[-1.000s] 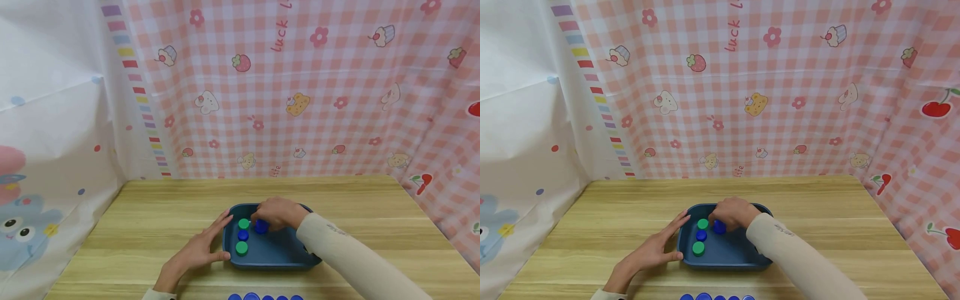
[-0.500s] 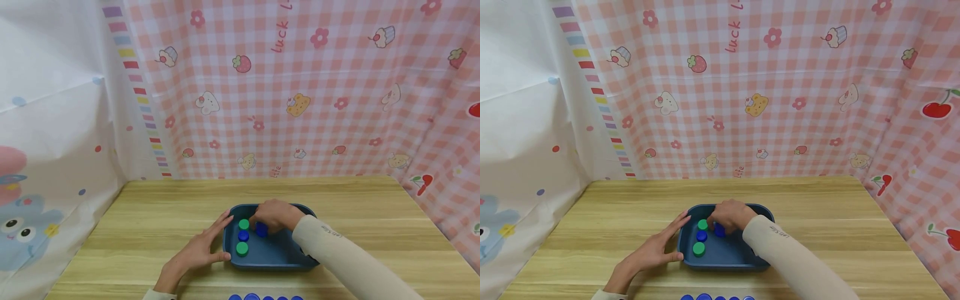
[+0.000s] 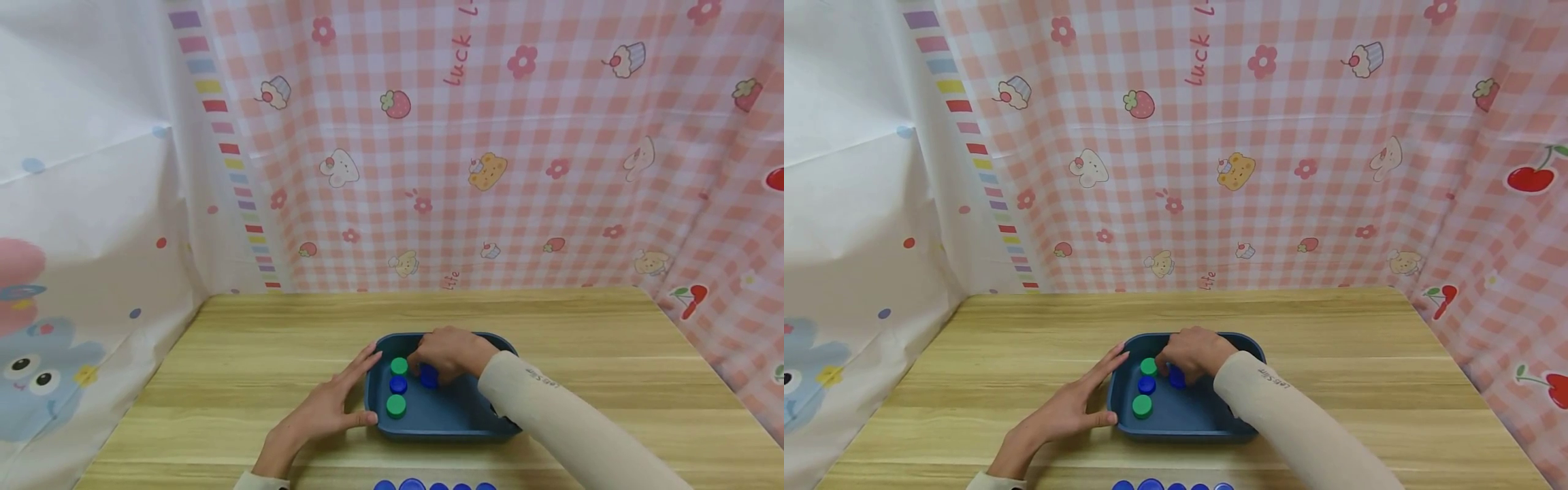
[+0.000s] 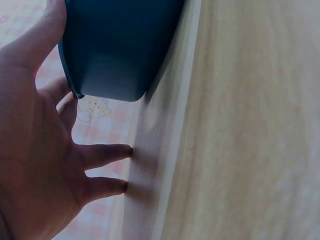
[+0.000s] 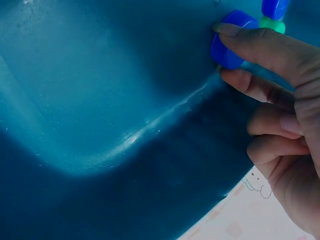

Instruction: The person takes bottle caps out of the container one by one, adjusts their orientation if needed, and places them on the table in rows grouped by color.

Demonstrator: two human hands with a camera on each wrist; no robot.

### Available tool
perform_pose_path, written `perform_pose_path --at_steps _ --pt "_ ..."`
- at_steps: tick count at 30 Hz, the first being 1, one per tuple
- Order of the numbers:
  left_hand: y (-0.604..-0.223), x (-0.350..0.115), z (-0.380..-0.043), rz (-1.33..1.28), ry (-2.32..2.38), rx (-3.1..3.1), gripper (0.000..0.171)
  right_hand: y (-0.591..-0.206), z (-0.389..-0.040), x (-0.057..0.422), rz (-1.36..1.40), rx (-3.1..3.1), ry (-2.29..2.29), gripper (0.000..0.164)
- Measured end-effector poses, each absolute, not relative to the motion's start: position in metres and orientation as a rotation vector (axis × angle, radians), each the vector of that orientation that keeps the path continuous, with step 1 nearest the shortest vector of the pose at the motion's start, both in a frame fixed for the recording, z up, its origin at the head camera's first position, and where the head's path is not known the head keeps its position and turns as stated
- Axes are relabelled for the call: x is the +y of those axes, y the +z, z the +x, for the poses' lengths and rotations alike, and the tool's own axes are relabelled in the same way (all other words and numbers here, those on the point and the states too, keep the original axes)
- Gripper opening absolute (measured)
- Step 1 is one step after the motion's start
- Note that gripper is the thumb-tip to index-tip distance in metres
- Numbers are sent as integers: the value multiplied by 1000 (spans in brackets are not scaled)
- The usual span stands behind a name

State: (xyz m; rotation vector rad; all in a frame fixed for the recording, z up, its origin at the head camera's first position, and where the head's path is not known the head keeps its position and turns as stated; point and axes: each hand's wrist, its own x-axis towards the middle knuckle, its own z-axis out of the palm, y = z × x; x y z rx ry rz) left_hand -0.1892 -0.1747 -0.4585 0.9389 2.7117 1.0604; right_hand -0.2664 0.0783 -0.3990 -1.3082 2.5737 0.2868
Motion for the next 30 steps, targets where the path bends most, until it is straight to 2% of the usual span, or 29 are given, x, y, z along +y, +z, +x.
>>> perform_pose_path --at_steps 30 --pt "-457 -174 -188 883 1064 2693 86 -361 -252 97 -1342 2611 187 34"
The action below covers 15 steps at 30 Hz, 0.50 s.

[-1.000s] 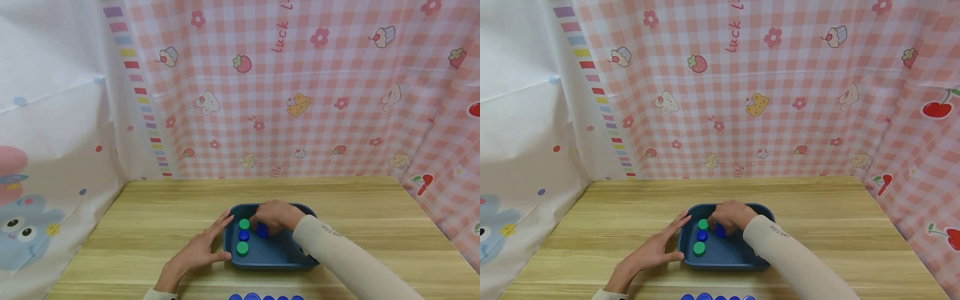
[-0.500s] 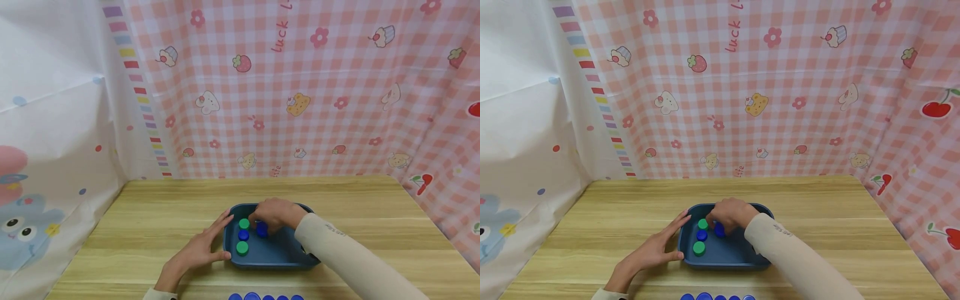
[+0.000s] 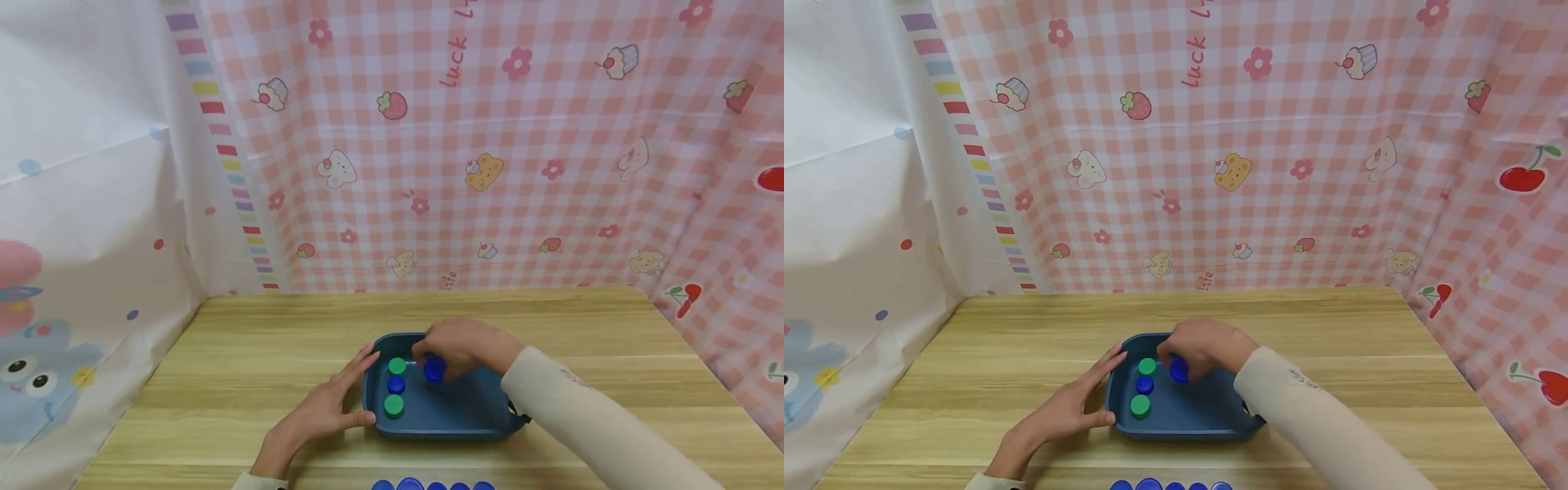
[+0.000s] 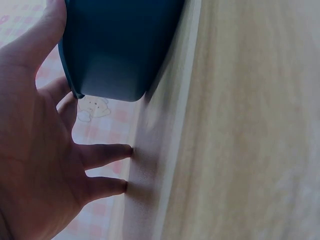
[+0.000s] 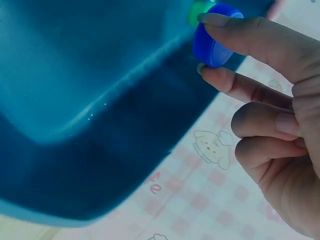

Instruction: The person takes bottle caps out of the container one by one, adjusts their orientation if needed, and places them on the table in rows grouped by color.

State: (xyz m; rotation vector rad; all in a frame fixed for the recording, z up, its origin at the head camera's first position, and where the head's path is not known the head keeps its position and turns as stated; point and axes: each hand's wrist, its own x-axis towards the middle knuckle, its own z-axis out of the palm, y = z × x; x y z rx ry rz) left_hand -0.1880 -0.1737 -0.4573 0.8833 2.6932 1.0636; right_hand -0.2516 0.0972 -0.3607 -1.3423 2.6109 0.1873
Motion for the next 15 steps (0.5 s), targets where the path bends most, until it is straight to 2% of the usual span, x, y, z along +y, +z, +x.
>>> perform_pose_path --at_steps 15 --pt "-461 -173 -187 911 1074 2699 87 -350 -227 121 -1319 2666 120 38"
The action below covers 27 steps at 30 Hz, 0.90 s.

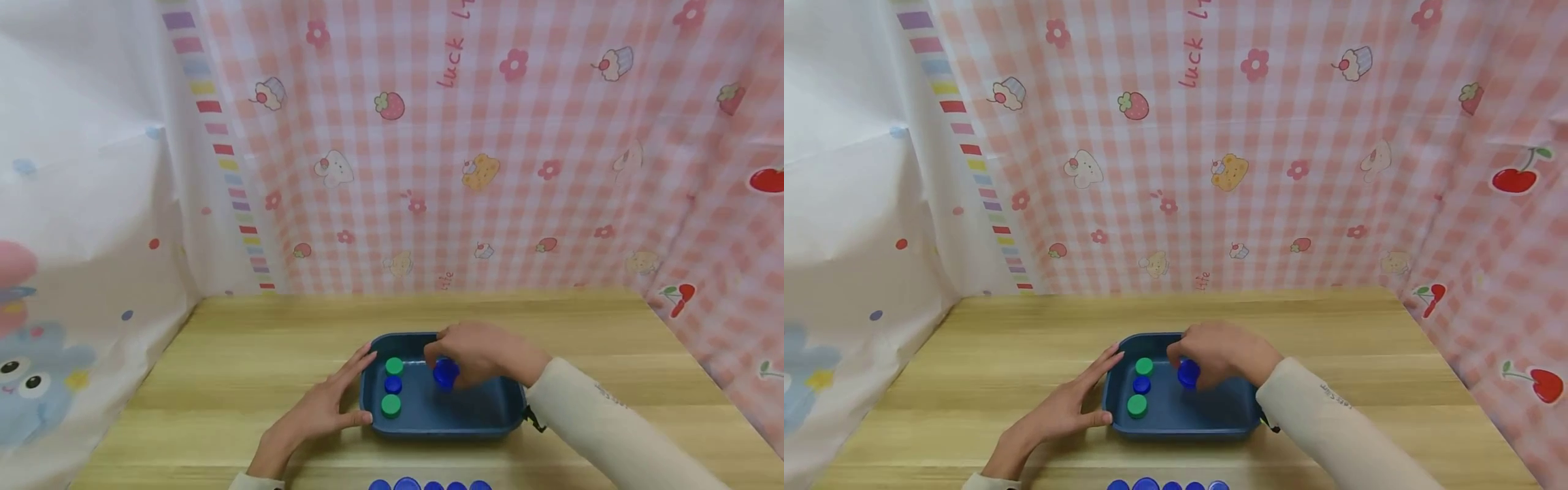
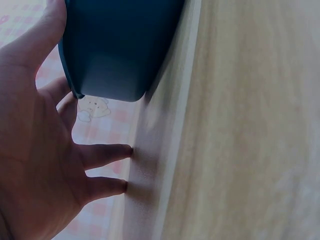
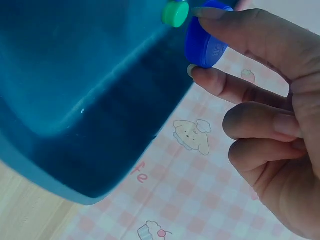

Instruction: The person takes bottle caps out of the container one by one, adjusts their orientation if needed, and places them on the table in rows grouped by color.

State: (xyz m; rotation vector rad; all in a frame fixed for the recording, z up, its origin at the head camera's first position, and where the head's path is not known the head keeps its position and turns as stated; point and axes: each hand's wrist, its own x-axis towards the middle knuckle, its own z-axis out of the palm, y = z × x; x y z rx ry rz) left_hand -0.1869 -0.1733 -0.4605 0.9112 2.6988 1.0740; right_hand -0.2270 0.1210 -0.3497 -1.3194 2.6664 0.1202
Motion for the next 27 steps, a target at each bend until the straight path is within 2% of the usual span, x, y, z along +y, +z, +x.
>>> perform_pose_path --at_steps 27 --pt "-458 -173 -188 885 1076 2688 87 -333 -180 174 -1354 2754 -87 35"
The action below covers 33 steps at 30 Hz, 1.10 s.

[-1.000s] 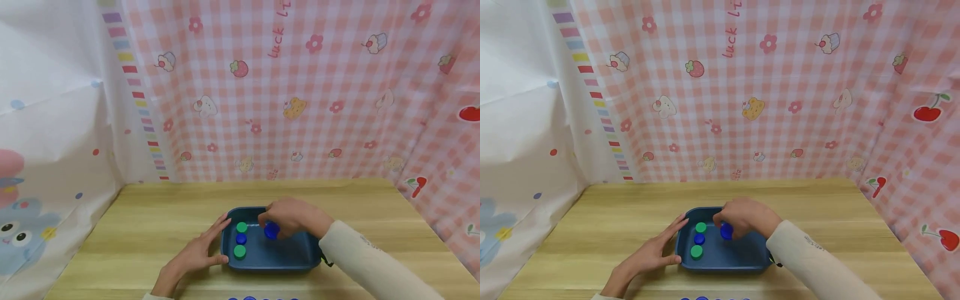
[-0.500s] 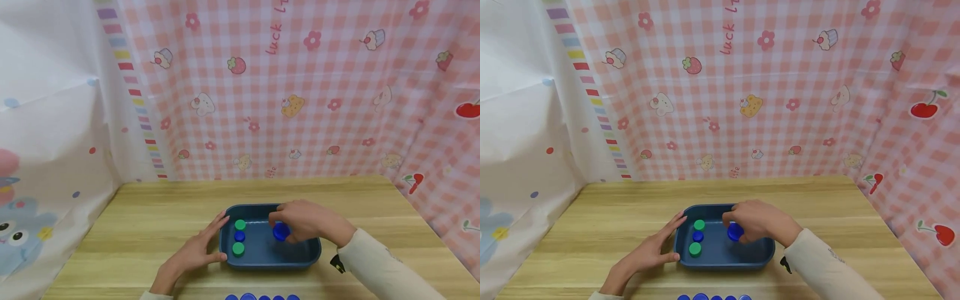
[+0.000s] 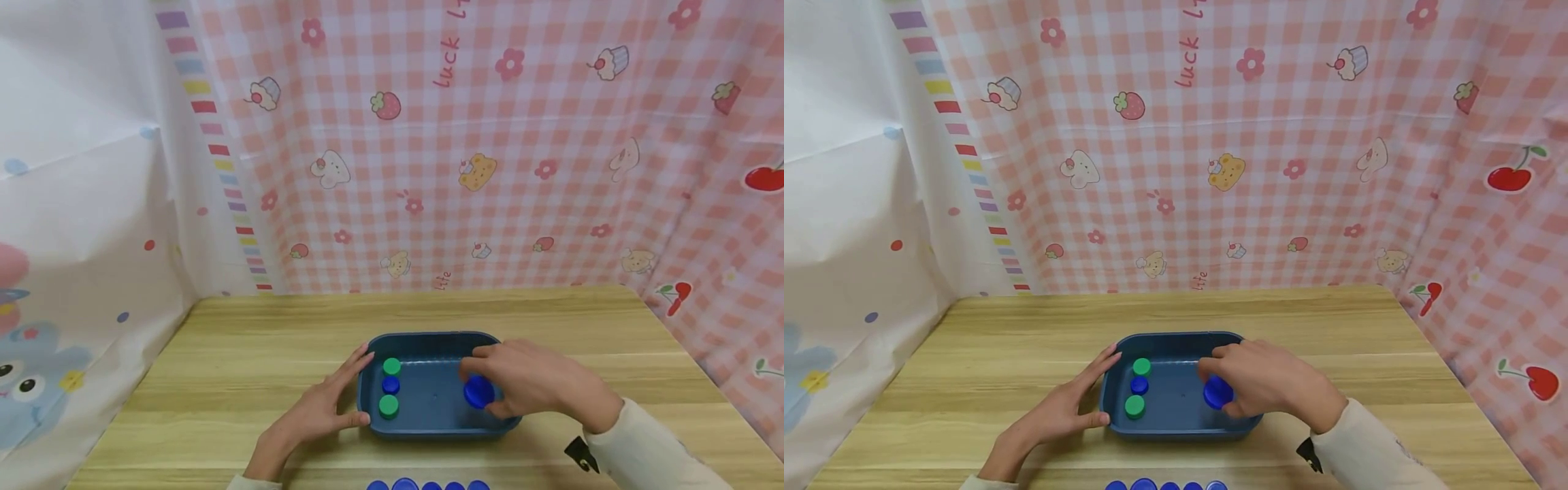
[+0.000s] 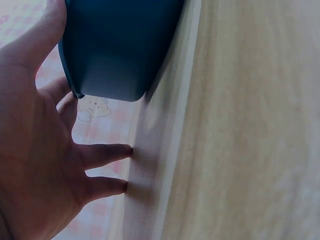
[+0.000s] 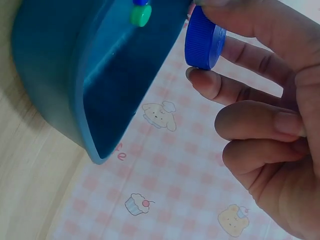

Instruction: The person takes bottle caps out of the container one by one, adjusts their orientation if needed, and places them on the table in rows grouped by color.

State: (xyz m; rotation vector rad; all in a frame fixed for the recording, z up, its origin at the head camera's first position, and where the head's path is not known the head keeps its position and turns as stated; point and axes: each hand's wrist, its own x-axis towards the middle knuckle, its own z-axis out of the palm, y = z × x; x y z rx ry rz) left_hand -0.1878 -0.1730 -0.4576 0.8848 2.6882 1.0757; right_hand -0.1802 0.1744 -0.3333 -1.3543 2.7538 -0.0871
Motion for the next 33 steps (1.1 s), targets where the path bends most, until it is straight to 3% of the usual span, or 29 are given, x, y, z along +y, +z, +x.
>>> perform_pose_path --at_steps 20,33 --pt "-458 -172 -188 877 1079 2684 86 -345 -145 195 -1444 2764 -209 32" --pt "-456 -171 -187 868 1083 2683 86 -367 -121 205 -1257 2694 -338 23"
